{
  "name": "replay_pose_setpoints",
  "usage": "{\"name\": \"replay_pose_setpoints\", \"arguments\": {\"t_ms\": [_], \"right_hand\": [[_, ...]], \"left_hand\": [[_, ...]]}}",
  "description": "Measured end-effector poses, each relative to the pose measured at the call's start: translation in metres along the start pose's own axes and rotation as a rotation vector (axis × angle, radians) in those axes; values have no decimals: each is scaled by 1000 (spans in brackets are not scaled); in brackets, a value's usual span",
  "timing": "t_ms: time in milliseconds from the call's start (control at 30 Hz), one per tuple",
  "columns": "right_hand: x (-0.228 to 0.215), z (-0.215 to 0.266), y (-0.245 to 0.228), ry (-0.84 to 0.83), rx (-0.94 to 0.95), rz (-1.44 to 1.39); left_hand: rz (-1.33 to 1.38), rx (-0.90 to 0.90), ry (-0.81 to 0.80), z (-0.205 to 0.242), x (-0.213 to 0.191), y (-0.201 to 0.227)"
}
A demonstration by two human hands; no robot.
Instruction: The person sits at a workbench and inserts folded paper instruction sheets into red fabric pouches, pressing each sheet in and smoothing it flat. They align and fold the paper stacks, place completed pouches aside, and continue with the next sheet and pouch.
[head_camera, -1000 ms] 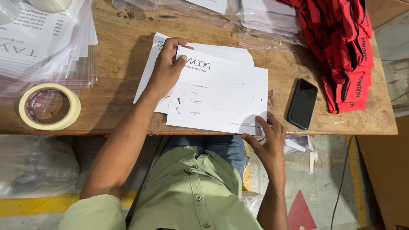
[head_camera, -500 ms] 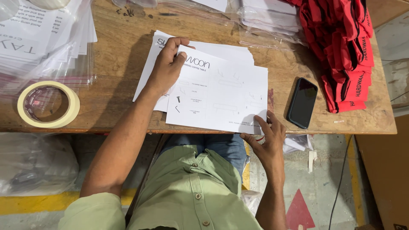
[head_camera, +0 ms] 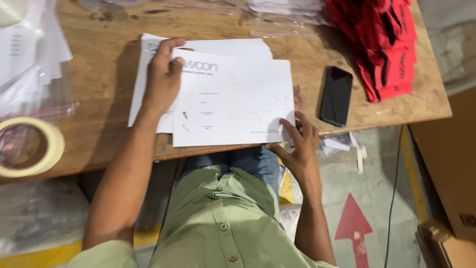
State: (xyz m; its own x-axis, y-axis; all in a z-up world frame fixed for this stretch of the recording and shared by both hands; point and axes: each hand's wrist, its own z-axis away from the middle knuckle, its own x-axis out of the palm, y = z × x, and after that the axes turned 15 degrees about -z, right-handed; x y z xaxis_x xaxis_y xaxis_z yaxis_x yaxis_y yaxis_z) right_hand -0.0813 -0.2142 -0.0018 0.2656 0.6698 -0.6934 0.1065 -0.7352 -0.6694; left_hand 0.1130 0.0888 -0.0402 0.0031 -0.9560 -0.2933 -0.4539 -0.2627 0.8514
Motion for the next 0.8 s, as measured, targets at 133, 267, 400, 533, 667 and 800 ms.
{"name": "replay_pose_setpoints", "arguments": {"t_ms": [133,267,400,533,667,800], "right_hand": [[-1,1,3,0,-34,62],[-1,-3,1,-5,-32,52],[0,-4,6,-4,-25,16],[1,-6,8,11,30,-56],[3,-8,14,14,7,-27],[4,-7,15,7,14,-10]], "left_hand": [[0,-138,-66,-2,-5,21],[51,-118,-65,-1,-5,17],[36,-146,-62,-2,-6,22],[-7,-221,-77,-3,-6,30],[15,-183,-71,-2,-6,27],[40,-172,-70,-2,-6,24]]}}
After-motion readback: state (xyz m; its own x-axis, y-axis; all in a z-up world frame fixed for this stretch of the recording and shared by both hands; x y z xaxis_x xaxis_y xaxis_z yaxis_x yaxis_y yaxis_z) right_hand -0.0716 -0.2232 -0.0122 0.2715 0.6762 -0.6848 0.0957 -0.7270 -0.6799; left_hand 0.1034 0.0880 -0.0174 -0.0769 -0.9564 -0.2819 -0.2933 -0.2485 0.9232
